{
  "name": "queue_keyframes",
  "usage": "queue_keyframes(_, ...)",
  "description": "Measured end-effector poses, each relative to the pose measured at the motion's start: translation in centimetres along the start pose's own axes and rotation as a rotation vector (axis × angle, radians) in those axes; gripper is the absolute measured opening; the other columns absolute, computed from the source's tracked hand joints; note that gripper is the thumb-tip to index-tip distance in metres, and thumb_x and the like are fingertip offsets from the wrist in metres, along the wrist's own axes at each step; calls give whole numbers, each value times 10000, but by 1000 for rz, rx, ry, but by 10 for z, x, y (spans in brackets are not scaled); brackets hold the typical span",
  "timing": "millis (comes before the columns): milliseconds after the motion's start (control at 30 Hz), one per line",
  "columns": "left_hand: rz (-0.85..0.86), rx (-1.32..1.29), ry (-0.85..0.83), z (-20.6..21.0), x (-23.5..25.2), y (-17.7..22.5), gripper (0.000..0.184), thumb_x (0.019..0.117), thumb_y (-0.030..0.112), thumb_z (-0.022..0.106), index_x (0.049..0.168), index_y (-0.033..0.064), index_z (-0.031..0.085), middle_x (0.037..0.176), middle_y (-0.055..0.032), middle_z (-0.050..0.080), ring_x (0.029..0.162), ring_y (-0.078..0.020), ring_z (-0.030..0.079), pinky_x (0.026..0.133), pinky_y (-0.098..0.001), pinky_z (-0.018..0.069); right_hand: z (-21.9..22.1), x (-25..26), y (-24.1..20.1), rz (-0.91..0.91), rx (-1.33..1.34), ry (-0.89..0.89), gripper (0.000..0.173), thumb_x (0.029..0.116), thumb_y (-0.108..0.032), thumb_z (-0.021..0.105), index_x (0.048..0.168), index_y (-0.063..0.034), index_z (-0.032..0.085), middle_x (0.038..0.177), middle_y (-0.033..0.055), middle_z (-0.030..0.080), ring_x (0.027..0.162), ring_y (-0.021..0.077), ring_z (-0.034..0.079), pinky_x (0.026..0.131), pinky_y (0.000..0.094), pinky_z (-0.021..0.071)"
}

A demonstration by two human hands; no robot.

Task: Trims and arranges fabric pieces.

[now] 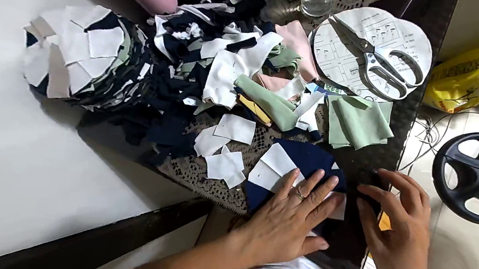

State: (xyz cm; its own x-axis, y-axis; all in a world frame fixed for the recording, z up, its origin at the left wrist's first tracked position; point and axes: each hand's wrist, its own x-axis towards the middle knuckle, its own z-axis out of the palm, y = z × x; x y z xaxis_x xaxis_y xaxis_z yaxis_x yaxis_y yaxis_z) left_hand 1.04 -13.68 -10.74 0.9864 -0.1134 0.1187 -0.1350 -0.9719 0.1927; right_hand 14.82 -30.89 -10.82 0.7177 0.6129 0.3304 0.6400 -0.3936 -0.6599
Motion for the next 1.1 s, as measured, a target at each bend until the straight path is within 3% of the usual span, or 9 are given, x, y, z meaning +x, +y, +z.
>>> queue_keyframes(133, 160, -54, -38, -5, -8, -19, 692, 1030, 632, 294, 1528, 178, 449, 1629, -98, 393, 1528, -297, 314, 1202, -590, 208, -3, -1, 3, -29, 24, 56, 211, 993, -250, 578, 997, -143, 760, 1226, 164, 692, 1289, 362, 547, 1064, 519, 397)
queue_keyframes(433, 126, -157, 0, -10, -8, -17, 632, 1012, 594, 410, 1485, 188, 518, 1588, -104, 455, 1513, -343, 337, 1204, -595, 225, 18, 3, -11, -140, 121, 78, 215, 1015, -237, 570, 972, -110, 739, 1160, 151, 700, 1298, 283, 543, 1153, 408, 342)
queue_keyframes(533, -30, -199, 240, -19, -15, -19, 443, 1070, 443, 412, 1383, 199, 609, 1498, -80, 559, 1457, -293, 436, 1193, -533, 304, 25, 4, -8, -148, 136, 62, 209, 1005, -213, 575, 985, -86, 740, 1162, 169, 695, 1291, 272, 548, 1146, 369, 355)
queue_keyframes(633, -338, -213, 424, -43, -34, -40, 295, 1034, 267, 526, 1188, 137, 742, 1278, -88, 699, 1286, -282, 591, 1083, -479, 449, 26, 3, -3, -144, 151, 46, 205, 998, -194, 581, 992, -60, 737, 1168, 183, 685, 1283, 262, 555, 1135, 356, 381)
queue_keyframes(700, -534, -183, 442, -61, -51, -61, 246, 993, 190, 568, 1100, 103, 771, 1164, -73, 731, 1184, -263, 645, 996, -470, 509, 26, 4, -3, -147, 146, 42, 209, 998, -198, 583, 993, -55, 736, 1164, 190, 684, 1278, 265, 556, 1129, 359, 379)
queue_keyframes(767, -615, -137, 379, -72, -69, -77, 225, 975, 167, 575, 1042, 90, 775, 1085, -72, 741, 1096, -256, 675, 934, -455, 539, 27, 4, -3, -153, 140, 45, 212, 999, -199, 579, 990, -56, 735, 1164, 190, 685, 1274, 266, 557, 1125, 360, 376)
queue_keyframes(900, -559, -117, 221, -76, -91, -89, 204, 964, 163, 592, 1012, 85, 774, 1047, -85, 747, 1052, -276, 692, 918, -433, 549, 27, 4, -4, -158, 127, 45, 223, 1002, -195, 574, 989, -42, 736, 1158, 202, 684, 1271, 272, 560, 1125, 349, 378)
queue_keyframes(1100, -389, -68, 204, -65, -93, -84, 191, 967, 199, 596, 981, 95, 755, 1020, -81, 735, 1043, -269, 687, 901, -401, 552, 27, 2, -3, -154, 104, 44, 229, 1006, -200, 577, 986, -42, 742, 1152, 202, 692, 1266, 283, 566, 1127, 367, 378)
